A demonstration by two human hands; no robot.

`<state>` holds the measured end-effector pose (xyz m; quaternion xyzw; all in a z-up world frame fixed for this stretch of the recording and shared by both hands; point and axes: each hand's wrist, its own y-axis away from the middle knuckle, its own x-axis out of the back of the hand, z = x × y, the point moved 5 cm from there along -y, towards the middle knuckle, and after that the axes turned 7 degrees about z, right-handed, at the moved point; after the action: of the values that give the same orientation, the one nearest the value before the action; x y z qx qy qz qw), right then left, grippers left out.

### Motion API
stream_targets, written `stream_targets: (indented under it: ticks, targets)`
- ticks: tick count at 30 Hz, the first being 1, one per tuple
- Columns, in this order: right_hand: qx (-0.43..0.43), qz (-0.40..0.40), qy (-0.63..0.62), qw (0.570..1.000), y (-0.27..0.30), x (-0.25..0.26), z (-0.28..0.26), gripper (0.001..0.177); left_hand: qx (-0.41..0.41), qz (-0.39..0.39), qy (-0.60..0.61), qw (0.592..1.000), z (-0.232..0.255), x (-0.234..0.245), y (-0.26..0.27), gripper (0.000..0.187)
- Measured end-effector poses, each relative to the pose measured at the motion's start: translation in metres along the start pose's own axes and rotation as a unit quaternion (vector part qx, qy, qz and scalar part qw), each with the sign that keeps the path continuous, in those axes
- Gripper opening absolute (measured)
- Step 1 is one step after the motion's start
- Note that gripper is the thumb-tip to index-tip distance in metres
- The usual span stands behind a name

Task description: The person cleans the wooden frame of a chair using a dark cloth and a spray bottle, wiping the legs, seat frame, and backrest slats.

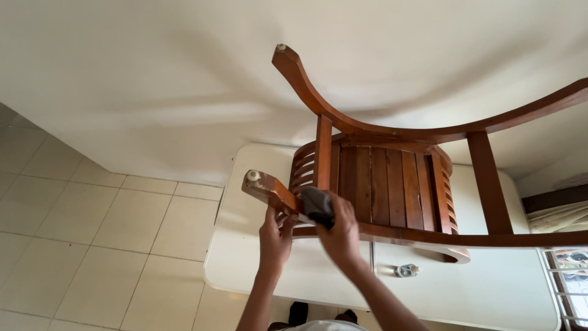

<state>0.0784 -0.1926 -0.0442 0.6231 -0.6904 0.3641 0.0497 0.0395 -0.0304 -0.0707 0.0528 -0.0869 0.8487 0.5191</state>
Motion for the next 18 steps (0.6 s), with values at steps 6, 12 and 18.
stream_targets:
  ticks: [6,12,18]
  targets:
    - [0.064,-0.013,-0.020,0.998,0.027,0.018,-0.026,0.067,0.004,0.014,0.065,0.998,0.003,0.001,0.003,0.056]
    - [0.102,-0.011,0.075,0.992,0.040,0.027,0.043,0.067,0.035,0.010,0.023,0.999,-0.001,-0.001,0.001,0.067]
    - [-0.055,-0.017,0.114,0.992,0.006,0.023,0.052,0.068,-0.059,0.013,0.094,0.994,0.002,-0.003,0.001,0.061]
